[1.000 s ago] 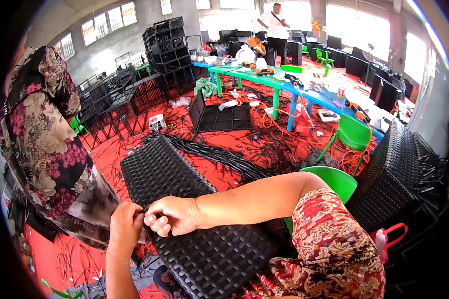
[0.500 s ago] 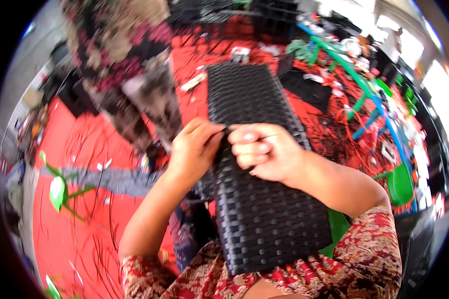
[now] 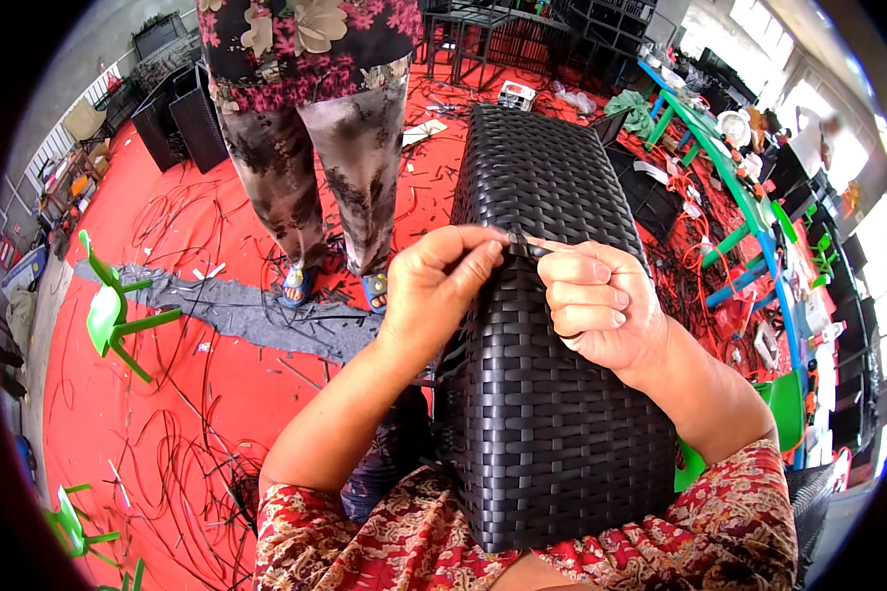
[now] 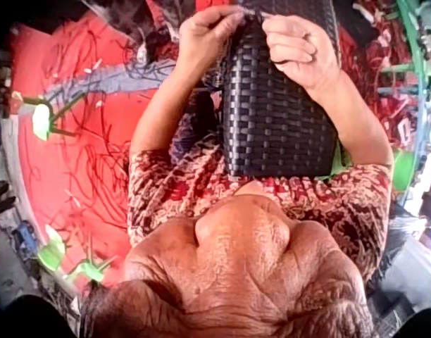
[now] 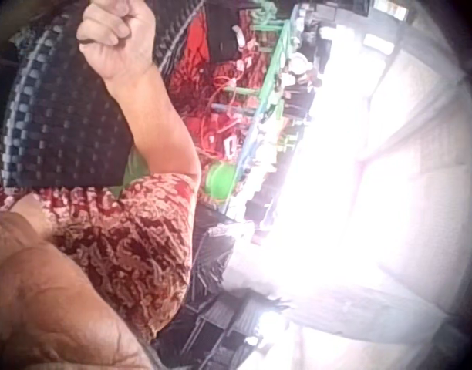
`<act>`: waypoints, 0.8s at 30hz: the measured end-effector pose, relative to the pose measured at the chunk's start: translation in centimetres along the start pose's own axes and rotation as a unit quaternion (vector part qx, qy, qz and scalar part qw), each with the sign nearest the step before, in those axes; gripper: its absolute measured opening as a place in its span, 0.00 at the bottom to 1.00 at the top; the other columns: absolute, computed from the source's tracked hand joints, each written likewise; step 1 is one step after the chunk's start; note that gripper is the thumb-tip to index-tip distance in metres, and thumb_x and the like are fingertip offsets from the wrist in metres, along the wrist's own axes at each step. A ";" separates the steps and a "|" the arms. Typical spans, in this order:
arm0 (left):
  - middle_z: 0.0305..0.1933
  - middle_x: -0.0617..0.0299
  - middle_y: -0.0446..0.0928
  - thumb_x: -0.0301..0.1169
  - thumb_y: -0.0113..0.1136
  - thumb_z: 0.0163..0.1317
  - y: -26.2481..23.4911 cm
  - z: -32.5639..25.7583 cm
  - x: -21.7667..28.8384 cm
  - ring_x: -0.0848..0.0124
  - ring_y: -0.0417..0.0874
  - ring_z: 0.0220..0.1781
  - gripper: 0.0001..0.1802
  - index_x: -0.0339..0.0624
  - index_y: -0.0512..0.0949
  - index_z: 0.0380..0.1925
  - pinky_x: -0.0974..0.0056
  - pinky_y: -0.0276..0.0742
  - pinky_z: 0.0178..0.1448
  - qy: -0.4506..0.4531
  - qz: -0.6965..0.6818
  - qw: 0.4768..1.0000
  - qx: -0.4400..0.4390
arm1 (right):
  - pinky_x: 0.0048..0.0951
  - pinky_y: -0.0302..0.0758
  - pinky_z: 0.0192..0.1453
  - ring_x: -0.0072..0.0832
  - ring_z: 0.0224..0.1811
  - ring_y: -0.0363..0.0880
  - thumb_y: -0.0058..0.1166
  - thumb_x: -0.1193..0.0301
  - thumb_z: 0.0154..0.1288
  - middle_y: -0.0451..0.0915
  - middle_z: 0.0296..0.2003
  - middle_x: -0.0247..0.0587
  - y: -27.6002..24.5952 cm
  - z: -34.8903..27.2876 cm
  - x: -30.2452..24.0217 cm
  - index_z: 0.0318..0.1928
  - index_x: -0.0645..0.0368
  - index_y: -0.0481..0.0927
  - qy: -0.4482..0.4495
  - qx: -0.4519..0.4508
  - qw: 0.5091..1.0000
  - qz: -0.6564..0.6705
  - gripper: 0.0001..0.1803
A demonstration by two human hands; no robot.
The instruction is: The person weaves black plastic strips onto the corner and edges of a wicker furniture piece by hand, pulling the strips through the existing weave to secure them.
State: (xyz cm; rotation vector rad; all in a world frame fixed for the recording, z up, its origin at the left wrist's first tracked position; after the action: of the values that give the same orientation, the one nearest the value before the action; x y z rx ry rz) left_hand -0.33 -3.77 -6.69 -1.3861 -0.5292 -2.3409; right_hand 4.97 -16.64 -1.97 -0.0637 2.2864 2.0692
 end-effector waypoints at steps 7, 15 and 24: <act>0.26 0.67 0.77 0.30 0.64 0.58 -0.8 1.9 1.3 0.83 0.73 0.26 0.08 0.37 0.81 0.34 0.75 0.70 0.28 -0.142 0.020 0.987 -0.072 | 0.19 0.58 0.15 0.16 0.11 0.55 0.28 0.72 0.72 0.60 0.17 0.28 -0.1 0.4 0.1 0.22 0.57 0.62 -0.011 0.008 0.999 -0.031 0.18; 0.24 0.52 0.76 0.29 0.65 0.48 1.0 3.9 5.8 0.59 0.77 0.28 0.09 0.34 0.77 0.21 0.60 0.73 0.35 0.118 0.368 0.911 -0.142 | 0.17 0.57 0.15 0.13 0.11 0.55 0.31 0.74 0.71 0.61 0.18 0.26 -0.3 0.3 0.3 0.29 0.57 0.64 -0.031 0.039 0.991 -0.126 0.11; 0.25 0.49 0.78 0.29 0.58 0.50 2.0 5.5 4.5 0.58 0.80 0.27 0.08 0.34 0.78 0.22 0.59 0.75 0.35 0.072 0.381 0.900 -0.197 | 0.18 0.62 0.17 0.15 0.13 0.61 0.36 0.75 0.69 0.69 0.22 0.30 -0.8 -0.5 -0.5 0.36 0.57 0.66 -0.057 0.040 0.973 -0.221 0.05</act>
State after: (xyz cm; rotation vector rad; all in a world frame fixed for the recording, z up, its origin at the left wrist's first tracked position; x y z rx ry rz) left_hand 2.77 -3.32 0.01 -1.2415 0.4945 -1.8974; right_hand 5.51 -17.18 -2.64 -0.4005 2.0504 1.7091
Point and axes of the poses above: each hand's wrist, its own z-axis towards the middle knuckle, its own y-axis out of the palm, x = y × z, the point moved 5 cm from there along z, towards the middle knuckle
